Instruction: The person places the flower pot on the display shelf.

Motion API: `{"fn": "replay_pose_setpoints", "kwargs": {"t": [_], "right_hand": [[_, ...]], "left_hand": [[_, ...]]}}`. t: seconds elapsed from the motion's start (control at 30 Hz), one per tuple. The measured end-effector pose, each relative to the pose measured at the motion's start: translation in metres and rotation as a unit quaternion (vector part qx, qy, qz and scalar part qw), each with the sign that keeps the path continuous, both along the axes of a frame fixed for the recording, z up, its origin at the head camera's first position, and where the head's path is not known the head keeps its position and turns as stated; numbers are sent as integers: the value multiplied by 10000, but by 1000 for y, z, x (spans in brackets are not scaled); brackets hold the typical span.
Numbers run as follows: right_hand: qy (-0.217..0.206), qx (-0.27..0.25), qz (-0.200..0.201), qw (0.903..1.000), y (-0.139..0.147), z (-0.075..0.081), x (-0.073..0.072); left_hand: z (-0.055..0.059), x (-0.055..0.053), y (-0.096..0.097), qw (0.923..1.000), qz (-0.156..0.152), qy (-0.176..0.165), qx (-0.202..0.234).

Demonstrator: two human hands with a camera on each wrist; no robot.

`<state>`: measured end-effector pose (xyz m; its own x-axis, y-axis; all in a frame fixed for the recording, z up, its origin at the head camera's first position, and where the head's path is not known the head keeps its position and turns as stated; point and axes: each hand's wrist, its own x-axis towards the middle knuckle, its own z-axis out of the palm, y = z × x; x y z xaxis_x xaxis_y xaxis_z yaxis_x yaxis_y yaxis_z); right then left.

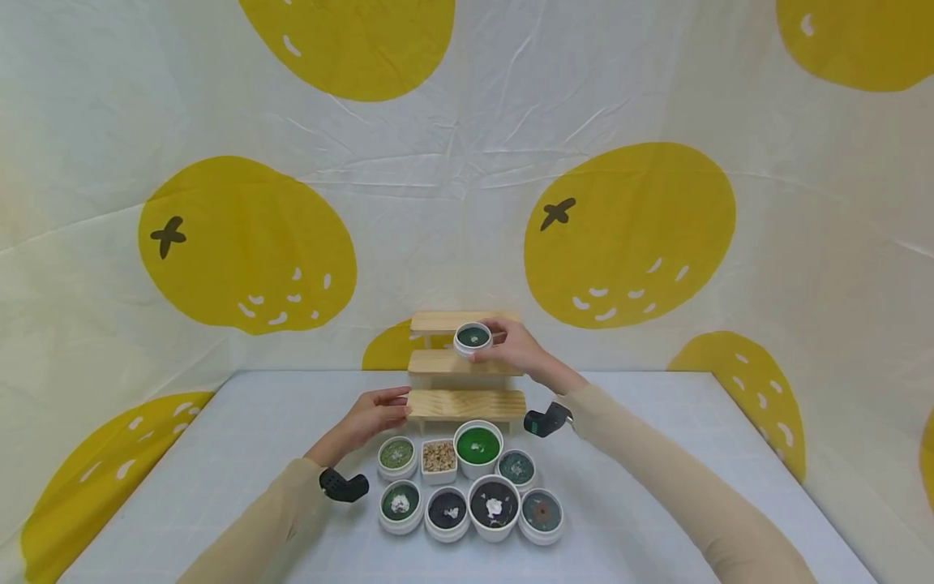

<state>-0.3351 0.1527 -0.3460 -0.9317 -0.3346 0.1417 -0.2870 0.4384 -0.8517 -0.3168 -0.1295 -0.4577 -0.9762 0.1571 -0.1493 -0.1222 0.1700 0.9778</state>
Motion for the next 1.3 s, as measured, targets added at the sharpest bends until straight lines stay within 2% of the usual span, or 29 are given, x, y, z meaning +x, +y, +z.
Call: {"fn": "replay_pose_setpoints", "kwargs": {"t": [0.37, 0.63, 0.9, 1.3], "right_hand": [[-161, -242, -5, 9996, -20, 11, -17], [-203, -195, -15, 9996, -35, 16, -26], [-208, -206, 27, 9996, -46, 16, -36], [-54, -312, -22, 9995, -61, 15, -51]], "left_hand": [[-2, -3, 0, 9999, 35, 9, 118], [-3, -2, -1, 9999, 48, 49, 154], [-2, -2, -1, 10000, -20, -10, 93], [-2, -3, 0, 10000, 71, -22, -4]]}}
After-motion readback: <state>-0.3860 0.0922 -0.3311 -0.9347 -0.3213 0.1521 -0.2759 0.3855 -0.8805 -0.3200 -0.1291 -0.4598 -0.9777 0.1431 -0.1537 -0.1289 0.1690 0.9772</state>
